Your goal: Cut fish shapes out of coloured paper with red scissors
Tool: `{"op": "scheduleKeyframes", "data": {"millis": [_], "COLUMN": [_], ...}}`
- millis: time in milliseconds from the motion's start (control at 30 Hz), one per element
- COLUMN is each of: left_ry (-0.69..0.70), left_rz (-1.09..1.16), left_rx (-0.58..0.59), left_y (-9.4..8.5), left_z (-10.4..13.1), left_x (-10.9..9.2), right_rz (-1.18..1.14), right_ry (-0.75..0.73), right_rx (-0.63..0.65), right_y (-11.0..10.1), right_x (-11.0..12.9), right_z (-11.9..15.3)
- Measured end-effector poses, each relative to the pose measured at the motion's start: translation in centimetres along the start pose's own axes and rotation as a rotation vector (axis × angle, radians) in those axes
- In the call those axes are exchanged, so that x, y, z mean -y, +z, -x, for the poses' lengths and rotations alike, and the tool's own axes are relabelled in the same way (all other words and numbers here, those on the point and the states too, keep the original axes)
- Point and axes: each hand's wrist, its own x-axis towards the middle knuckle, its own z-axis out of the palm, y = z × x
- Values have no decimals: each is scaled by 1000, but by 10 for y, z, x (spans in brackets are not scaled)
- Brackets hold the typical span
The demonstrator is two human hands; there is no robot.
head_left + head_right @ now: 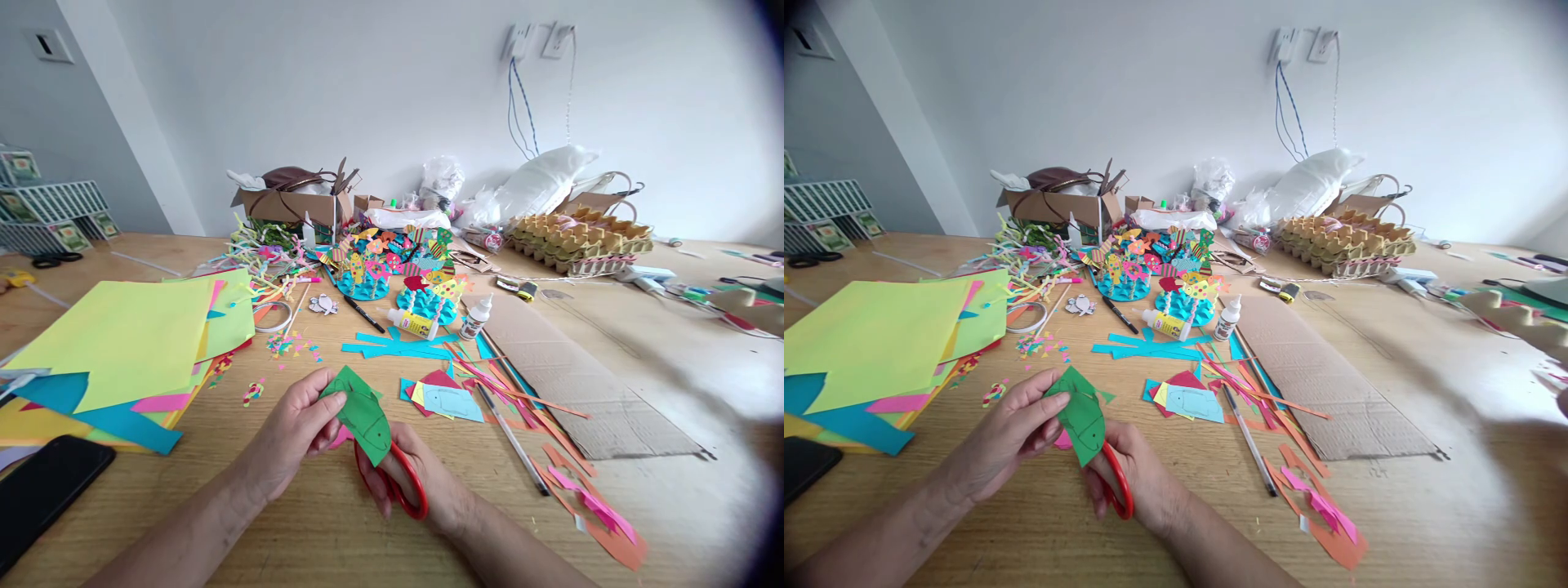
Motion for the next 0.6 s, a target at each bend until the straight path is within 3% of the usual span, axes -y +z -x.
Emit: {"op": "scheduleKeyframes", "data": {"millis": [300, 600], "left_ry": [-39, 6], "left_rz": [-34, -95], "left_rx": [59, 57], "left_y": [0, 0], "left_z": [1, 2], "left_x": [-1, 0], "right_rz": [4, -10], "right_ry": [-18, -24], "right_rx": [8, 3], "right_y": [0, -1], "right_x": [3, 2], "right_z": [0, 1]}}
